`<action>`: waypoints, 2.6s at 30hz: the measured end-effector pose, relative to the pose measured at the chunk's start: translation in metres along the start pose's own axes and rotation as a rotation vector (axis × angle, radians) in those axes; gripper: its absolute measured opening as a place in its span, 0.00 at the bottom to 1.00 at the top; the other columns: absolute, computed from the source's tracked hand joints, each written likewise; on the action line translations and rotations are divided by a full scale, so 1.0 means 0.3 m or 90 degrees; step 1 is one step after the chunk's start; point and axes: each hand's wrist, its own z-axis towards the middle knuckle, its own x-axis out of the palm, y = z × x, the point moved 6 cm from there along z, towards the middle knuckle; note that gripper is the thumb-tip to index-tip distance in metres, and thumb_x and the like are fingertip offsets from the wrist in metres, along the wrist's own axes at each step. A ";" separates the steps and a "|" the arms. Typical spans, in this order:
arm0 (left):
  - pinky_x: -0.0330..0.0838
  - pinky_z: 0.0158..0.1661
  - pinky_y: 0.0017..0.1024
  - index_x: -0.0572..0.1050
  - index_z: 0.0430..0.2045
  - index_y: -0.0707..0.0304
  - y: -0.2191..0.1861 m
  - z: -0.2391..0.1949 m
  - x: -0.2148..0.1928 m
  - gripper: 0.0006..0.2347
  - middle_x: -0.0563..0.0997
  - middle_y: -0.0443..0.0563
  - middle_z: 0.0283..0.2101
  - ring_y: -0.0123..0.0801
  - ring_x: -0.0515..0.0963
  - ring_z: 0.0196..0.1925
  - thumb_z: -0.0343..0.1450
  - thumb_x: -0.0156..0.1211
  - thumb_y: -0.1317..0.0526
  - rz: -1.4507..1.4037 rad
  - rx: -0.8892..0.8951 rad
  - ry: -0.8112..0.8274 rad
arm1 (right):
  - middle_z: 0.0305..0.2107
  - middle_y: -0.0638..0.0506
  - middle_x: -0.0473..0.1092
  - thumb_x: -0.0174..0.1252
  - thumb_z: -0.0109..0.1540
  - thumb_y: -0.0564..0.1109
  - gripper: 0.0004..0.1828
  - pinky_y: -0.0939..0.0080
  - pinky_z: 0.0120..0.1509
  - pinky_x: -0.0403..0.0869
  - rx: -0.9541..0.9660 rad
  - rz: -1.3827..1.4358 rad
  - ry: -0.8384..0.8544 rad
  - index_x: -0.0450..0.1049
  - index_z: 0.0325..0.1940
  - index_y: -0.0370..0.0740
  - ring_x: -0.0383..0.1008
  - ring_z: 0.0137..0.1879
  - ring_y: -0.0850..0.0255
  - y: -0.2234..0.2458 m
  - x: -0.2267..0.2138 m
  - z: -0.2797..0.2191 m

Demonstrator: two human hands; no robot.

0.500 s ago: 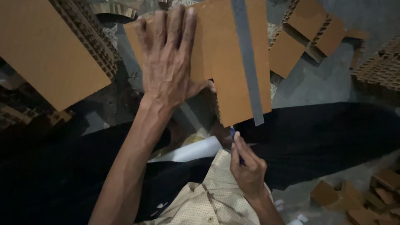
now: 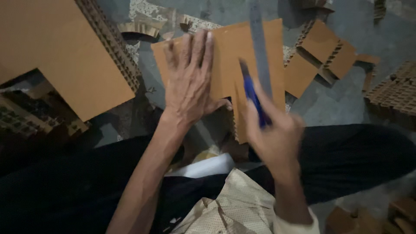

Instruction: The person uses a metal ruler and a blue utility knife to cut rectangular pieces of corrugated cardboard. They measure and score the cardboard, then snap it along the cut line to separate the pieces.

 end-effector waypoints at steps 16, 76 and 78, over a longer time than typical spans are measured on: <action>0.26 0.72 0.64 0.47 0.75 0.72 -0.006 0.007 0.009 0.63 0.46 0.66 0.78 0.59 0.43 0.80 0.50 0.74 0.32 0.076 -0.021 0.044 | 0.39 0.39 0.79 0.59 0.68 0.38 0.20 0.66 0.38 0.78 -0.079 0.060 0.018 0.74 0.64 0.30 0.80 0.35 0.64 0.049 0.132 0.199; 0.21 0.73 0.61 0.41 0.77 0.64 0.005 0.005 0.034 0.65 0.42 0.69 0.79 0.61 0.37 0.81 0.46 0.81 0.43 0.044 -0.016 0.088 | 0.16 0.40 0.76 0.59 0.59 0.38 0.24 0.54 0.24 0.73 0.203 -0.022 0.285 0.76 0.61 0.40 0.75 0.17 0.58 0.010 0.001 -0.068; 0.20 0.71 0.64 0.41 0.77 0.53 0.001 -0.001 0.034 0.65 0.40 0.72 0.78 0.64 0.36 0.80 0.46 0.81 0.41 0.049 0.010 0.079 | 0.23 0.41 0.77 0.59 0.61 0.38 0.24 0.57 0.28 0.75 0.161 -0.019 0.224 0.76 0.62 0.40 0.77 0.22 0.60 0.020 -0.043 -0.035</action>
